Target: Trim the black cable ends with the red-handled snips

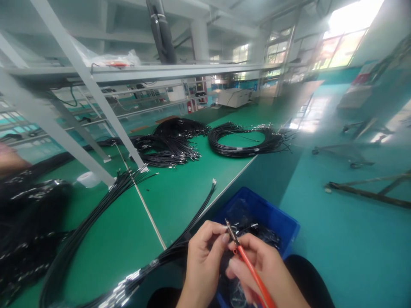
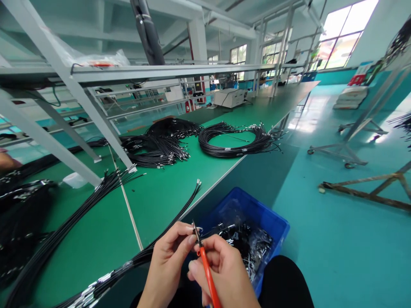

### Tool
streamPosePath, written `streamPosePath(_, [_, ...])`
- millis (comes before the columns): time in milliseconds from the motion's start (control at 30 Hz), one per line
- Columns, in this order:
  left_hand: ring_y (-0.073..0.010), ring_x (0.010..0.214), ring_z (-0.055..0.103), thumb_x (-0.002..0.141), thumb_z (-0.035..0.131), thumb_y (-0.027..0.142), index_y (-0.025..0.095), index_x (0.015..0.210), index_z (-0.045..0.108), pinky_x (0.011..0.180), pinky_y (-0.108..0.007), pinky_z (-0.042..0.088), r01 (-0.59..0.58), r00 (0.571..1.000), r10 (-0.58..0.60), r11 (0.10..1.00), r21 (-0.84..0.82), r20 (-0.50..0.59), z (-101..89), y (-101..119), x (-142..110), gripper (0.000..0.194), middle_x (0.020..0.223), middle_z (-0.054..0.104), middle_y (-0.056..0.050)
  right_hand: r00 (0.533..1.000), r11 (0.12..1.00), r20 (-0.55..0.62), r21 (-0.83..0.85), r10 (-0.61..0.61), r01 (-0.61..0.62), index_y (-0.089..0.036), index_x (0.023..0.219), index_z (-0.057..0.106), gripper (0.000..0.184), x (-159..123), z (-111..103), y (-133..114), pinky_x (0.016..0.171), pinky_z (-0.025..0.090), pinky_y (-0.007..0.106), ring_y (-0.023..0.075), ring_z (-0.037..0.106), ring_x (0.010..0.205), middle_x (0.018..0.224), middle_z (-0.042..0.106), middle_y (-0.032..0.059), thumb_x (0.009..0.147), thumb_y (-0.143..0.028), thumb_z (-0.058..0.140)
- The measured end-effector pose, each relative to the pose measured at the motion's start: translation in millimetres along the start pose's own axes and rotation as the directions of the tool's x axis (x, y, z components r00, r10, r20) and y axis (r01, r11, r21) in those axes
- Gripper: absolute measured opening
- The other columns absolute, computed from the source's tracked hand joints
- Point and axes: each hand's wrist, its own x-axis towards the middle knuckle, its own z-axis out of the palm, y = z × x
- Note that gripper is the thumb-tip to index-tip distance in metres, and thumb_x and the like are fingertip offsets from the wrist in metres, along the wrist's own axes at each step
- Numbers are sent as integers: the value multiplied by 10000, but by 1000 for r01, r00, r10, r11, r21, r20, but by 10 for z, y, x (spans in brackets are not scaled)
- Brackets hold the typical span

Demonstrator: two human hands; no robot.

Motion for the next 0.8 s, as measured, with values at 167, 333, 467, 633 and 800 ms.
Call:
streamPosePath(167, [-133,672,547,837,571,213,200,784,631,622,-220,441,14,1000,-14,998,66,0,11,-27,-9,81,733,572,9,999,999,-40,-33,9,-10,-145,860,503,216,-11,-13,11,301,290,137,20,420,281,605,668,5,697,-217,626])
streamPosePath(333, [-136,660,544,837,564,212,198,773,624,617,-223,435,19,1000,-21,991,135,13,12,-32,-8,89,717,571,8,998,999,-64,-46,18,-21,-153,840,498,211,-5,-26,1,293,282,134,19,413,277,583,660,-9,683,-200,632])
streamPosePath(467, [-137,654,543,839,560,217,200,775,620,610,-224,425,21,1000,-25,982,188,18,8,-32,-8,90,710,573,9,998,998,-62,-56,25,-28,-156,839,499,223,-8,-22,-18,289,281,130,17,408,278,572,651,-19,682,-220,643])
streamPosePath(633, [-143,663,554,842,553,226,197,787,621,621,-230,432,33,999,-36,983,182,16,1,-49,-4,91,718,585,3,998,996,-1,-63,58,-58,-178,810,468,220,-38,-61,-45,258,264,132,22,384,232,496,611,-52,722,-304,626])
streamPosePath(800, [-151,674,553,823,574,231,183,811,629,618,-233,439,57,998,-51,985,161,-40,-2,-65,16,74,756,619,-19,1000,1000,11,5,21,-21,-185,827,467,259,-42,-164,13,289,247,129,9,352,256,493,604,-55,684,-290,657])
